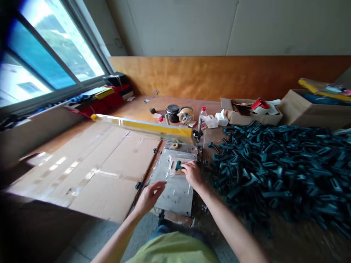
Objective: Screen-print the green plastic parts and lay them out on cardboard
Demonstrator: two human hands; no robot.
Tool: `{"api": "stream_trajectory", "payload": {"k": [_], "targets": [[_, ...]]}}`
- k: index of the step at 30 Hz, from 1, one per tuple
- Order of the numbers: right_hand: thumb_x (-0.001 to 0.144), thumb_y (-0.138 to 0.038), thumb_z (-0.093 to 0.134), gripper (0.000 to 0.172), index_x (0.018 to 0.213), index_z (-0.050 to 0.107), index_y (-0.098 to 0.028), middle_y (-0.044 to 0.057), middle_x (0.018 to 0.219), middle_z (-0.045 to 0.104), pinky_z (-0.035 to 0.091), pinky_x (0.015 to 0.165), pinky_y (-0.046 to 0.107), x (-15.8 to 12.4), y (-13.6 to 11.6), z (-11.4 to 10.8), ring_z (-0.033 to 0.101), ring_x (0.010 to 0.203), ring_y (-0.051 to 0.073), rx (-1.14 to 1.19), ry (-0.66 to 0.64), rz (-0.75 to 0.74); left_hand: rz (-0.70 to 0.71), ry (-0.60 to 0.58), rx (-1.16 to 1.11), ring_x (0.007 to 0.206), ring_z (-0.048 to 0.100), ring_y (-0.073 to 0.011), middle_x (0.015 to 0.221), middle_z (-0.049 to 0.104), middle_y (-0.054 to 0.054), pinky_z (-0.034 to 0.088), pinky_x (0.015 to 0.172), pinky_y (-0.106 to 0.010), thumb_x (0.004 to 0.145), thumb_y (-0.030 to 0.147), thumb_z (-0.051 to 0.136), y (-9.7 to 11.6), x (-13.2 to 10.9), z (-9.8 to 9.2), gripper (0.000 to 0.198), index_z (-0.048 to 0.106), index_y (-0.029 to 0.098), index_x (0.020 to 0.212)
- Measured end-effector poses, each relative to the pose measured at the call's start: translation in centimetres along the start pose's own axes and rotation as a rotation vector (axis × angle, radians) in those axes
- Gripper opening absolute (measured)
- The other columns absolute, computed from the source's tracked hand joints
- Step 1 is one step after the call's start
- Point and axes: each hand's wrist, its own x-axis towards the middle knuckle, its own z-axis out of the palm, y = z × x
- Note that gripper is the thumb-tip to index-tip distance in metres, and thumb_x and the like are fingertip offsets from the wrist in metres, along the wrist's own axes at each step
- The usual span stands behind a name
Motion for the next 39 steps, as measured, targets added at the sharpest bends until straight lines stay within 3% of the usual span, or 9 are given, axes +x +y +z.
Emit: {"api": "stream_trajectory", "payload": {"k": [5,11,17,20,23,27,32,35,39], "targets": [[0.085,-0.014,0.06,0.022,0.102,0.072,-0.021,0.007,0.094,0.066,0.047,0.086,0.036,1.3,-1.1,3.8,0.055,0.096,0.023,-0.206,0.006,-0.002,-0.028,-0.008,-0.04,0.088,0.071,-0.0203,0.101,0.076,-0.004,0.054,0.078,-0.028,0.087,0.047,0.047,-6.1,0.1,-6.5,0.037,0.07,0.023,0.105],[0.091,-0.021,0.053,0.03,0.116,0.068,-0.024,0.009,0.113,0.065,0.044,0.094,0.038,0.9,-2.2,3.4,0.054,0.107,0.024,-0.416,-0.032,0.047,-0.002,-0.04,-0.093,0.087,0.071,-0.0224,0.097,0.076,-0.005,0.053,0.077,-0.03,0.086,0.05,0.051,-9.8,2.7,-12.0,0.035,0.07,0.025,0.1],[0.093,-0.043,0.051,0.058,0.146,0.037,-0.024,0.007,0.152,0.037,0.024,0.114,0.046,2.6,-3.0,4.4,0.032,0.14,0.024,-0.425,-0.238,-0.042,0.097,0.188,-0.49,0.084,0.067,-0.0181,0.092,0.073,-0.007,0.053,0.081,-0.031,0.08,0.054,0.061,-3.1,7.7,-14.9,0.051,0.064,0.019,0.117],[0.093,-0.046,0.051,0.062,0.147,0.034,-0.022,0.008,0.153,0.033,0.02,0.116,0.046,2.7,-2.5,5.4,0.031,0.141,0.023,-0.422,-0.309,-0.025,0.206,0.343,-0.741,0.06,0.057,-0.0102,0.066,0.062,0.003,0.051,0.064,-0.023,0.083,0.055,0.057,2.5,9.8,-16.5,0.054,0.058,0.02,0.124],[0.093,-0.045,0.05,0.058,0.144,0.041,-0.019,0.01,0.15,0.039,0.022,0.116,0.048,2.0,-1.6,4.7,0.033,0.14,0.025,-0.431,-0.25,0.071,0.244,0.309,-0.87,0.047,0.047,-0.009,0.053,0.052,0.006,0.045,0.051,-0.02,0.083,0.061,0.052,6.7,11.2,-17.7,0.051,0.062,0.018,0.108],[0.094,-0.041,0.046,0.044,0.132,0.055,-0.02,0.011,0.138,0.054,0.035,0.109,0.047,0.8,0.4,-0.3,0.045,0.132,0.027,-0.393,-0.048,0.193,0.202,0.218,-0.807,0.049,0.049,-0.0106,0.053,0.055,0.002,0.045,0.05,-0.022,0.082,0.064,0.049,8.0,11.0,-18.1,0.05,0.063,0.016,0.08],[0.092,-0.031,0.047,0.034,0.121,0.062,-0.02,0.009,0.104,0.072,0.053,0.085,0.036,2.0,1.9,-8.4,0.068,0.096,0.023,-0.233,0.244,0.421,-0.043,0.103,-0.808,0.054,0.058,-0.0138,0.066,0.067,-0.002,0.043,0.049,-0.023,0.074,0.069,0.057,3.7,6.3,-16.7,0.057,0.068,0.016,0.091],[0.088,-0.029,0.055,0.039,0.126,0.058,-0.021,0.008,0.118,0.067,0.051,0.09,0.035,5.7,0.1,-10.2,0.064,0.103,0.021,-0.242,0.268,0.243,-0.246,-0.015,-0.789,0.044,0.049,-0.0096,0.057,0.061,0.003,0.034,0.043,-0.02,0.066,0.063,0.07,0.1,3.4,-15.2,0.051,0.066,0.018,0.088],[0.077,-0.023,0.069,0.064,0.136,0.047,-0.016,0.012,0.141,0.048,0.039,0.105,0.04,11.0,-3.2,-8.4,0.045,0.127,0.026,-0.472,0.113,-0.022,-0.299,-0.071,-0.815,0.046,0.048,-0.0082,0.059,0.059,0.005,0.033,0.044,-0.018,0.063,0.058,0.075,-3.3,1.8,-12.7,0.048,0.064,0.019,0.087]]}}
